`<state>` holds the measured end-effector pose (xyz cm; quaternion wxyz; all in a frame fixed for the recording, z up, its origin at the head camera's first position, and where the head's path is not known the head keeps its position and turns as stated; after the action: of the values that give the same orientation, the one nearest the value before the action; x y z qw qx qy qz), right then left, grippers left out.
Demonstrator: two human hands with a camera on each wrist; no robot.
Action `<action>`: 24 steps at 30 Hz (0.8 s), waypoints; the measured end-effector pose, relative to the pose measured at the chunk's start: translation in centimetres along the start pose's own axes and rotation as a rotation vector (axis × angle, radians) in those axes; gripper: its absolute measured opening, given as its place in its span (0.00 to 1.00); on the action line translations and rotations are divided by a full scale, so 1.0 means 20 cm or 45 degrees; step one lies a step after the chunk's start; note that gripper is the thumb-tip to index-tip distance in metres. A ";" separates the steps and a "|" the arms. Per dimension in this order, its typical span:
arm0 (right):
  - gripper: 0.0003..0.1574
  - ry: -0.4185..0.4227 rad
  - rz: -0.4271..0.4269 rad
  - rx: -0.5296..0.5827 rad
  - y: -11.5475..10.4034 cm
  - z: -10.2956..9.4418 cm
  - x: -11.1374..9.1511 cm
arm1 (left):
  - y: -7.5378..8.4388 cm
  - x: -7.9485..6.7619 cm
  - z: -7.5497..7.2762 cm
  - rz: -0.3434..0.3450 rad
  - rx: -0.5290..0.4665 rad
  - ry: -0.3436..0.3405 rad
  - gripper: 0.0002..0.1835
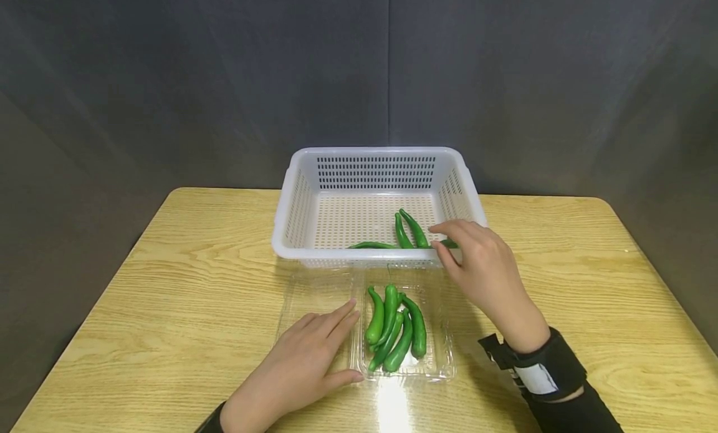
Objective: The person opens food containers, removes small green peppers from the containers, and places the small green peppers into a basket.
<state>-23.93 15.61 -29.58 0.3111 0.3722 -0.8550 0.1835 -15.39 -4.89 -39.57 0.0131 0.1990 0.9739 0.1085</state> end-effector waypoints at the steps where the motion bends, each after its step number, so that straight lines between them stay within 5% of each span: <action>1: 0.13 -0.011 -0.011 0.009 -0.01 0.00 0.00 | 0.00 0.00 0.00 0.000 0.000 0.000 0.46; 24: 0.11 -0.178 -0.291 0.084 -0.15 0.07 0.01 | 0.00 0.00 0.00 -0.005 -0.013 -0.011 0.46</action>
<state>-22.27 12.70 -30.18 0.2572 0.4890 -0.8201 0.1486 -15.46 -4.94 -39.60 0.0185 0.1975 0.9736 0.1125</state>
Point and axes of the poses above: each hand's wrist, its own x-axis towards the middle knuckle, its own z-axis out of the palm, y = z × x, the point moved 9 cm from there along x, towards the middle knuckle, and after that the axes turned 14 degrees about -z, right-handed, at the moved point
